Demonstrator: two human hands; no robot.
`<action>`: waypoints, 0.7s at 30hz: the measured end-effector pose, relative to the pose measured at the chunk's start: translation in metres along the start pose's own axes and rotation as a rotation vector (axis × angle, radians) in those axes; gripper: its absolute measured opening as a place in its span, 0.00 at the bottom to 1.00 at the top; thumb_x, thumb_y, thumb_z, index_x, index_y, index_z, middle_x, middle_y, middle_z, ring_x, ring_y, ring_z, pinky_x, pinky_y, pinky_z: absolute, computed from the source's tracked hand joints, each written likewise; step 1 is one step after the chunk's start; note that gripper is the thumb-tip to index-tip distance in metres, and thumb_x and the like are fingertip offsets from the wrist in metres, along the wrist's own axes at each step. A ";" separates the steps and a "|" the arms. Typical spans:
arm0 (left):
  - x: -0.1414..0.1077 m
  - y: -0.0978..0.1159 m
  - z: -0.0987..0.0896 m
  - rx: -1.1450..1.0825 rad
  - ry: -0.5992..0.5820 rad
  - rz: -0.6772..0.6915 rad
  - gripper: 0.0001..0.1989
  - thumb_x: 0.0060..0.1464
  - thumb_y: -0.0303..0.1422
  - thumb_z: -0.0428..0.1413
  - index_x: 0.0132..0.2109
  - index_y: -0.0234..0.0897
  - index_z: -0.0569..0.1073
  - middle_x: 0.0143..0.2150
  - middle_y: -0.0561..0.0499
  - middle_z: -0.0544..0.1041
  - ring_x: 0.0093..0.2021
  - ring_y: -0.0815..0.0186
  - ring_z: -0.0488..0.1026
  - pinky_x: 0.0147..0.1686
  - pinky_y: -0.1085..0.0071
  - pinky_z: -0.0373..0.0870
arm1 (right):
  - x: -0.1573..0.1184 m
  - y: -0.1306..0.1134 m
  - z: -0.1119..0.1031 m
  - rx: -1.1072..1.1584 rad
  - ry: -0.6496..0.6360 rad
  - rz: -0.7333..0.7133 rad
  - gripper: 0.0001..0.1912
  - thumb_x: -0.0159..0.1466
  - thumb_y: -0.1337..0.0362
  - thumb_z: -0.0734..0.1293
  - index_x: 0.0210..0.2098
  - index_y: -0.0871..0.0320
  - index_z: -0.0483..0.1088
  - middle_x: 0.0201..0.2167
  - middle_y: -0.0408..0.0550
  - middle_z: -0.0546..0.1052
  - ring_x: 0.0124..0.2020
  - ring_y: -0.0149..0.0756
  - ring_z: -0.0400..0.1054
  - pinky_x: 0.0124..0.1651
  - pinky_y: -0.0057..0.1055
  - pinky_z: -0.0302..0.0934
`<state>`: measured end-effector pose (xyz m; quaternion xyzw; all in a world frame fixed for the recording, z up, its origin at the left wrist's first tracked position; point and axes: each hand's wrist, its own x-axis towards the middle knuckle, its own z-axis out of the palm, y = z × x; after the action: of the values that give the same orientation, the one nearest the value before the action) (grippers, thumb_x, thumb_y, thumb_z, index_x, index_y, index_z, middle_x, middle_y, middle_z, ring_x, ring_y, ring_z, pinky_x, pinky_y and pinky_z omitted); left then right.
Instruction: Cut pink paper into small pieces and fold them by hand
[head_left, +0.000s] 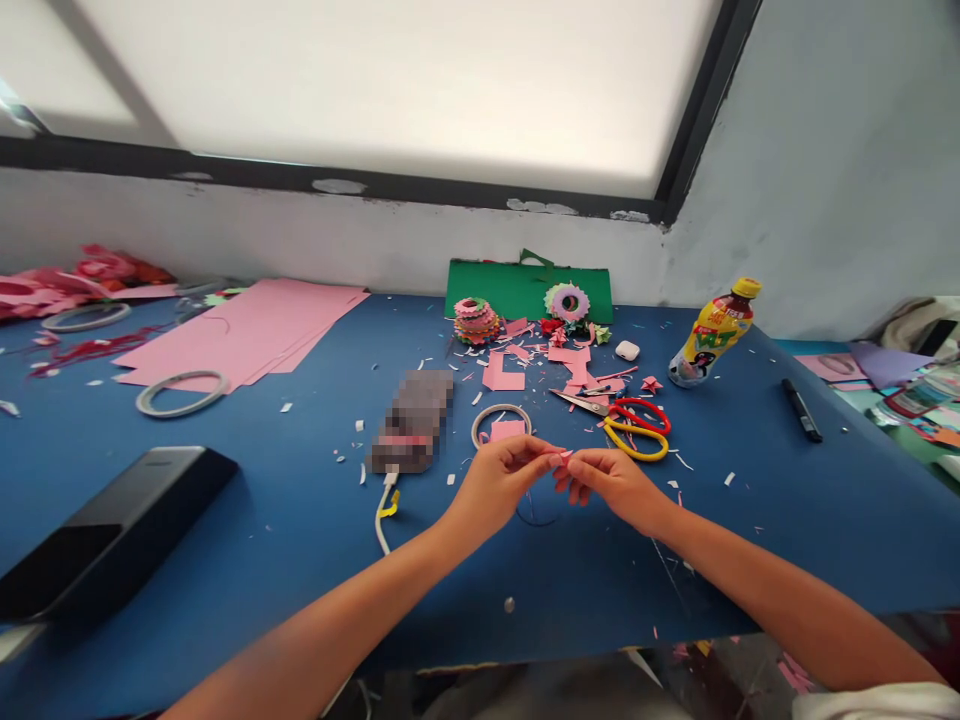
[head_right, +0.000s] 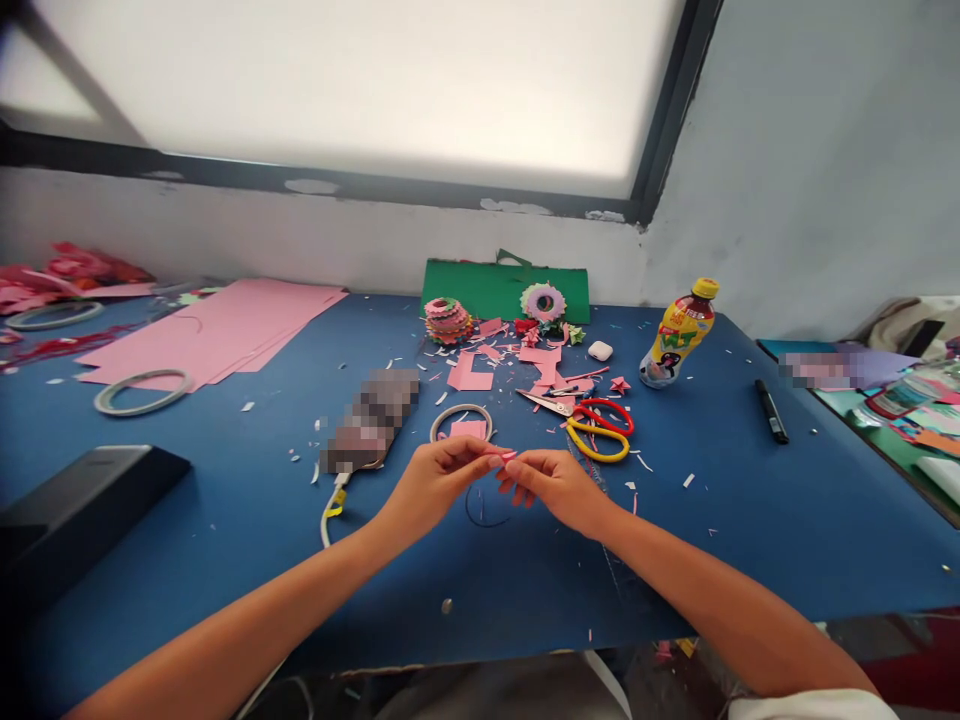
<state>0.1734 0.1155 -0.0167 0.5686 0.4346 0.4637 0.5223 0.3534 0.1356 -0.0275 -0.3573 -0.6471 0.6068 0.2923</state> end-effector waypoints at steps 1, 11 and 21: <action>0.000 -0.001 0.001 -0.026 -0.015 -0.008 0.11 0.48 0.38 0.60 0.35 0.33 0.76 0.31 0.49 0.78 0.31 0.67 0.73 0.35 0.71 0.70 | 0.001 0.001 0.001 0.035 0.003 0.001 0.20 0.59 0.48 0.63 0.31 0.61 0.72 0.27 0.44 0.74 0.24 0.27 0.65 0.29 0.26 0.60; 0.000 -0.004 0.003 -0.169 -0.061 -0.142 0.12 0.38 0.33 0.66 0.27 0.32 0.71 0.32 0.53 0.72 0.32 0.70 0.71 0.35 0.74 0.68 | 0.003 0.003 -0.005 0.124 0.060 0.011 0.15 0.55 0.54 0.69 0.34 0.60 0.73 0.25 0.42 0.74 0.25 0.28 0.68 0.32 0.27 0.64; 0.007 -0.023 -0.001 0.072 -0.035 -0.094 0.12 0.54 0.40 0.54 0.35 0.36 0.63 0.20 0.59 0.68 0.18 0.76 0.59 0.20 0.79 0.51 | 0.008 0.011 -0.007 0.056 0.089 0.081 0.17 0.55 0.52 0.69 0.32 0.60 0.68 0.28 0.43 0.74 0.26 0.28 0.69 0.31 0.27 0.65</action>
<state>0.1736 0.1246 -0.0386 0.5738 0.4680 0.4129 0.5303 0.3555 0.1460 -0.0378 -0.4012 -0.6014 0.6195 0.3059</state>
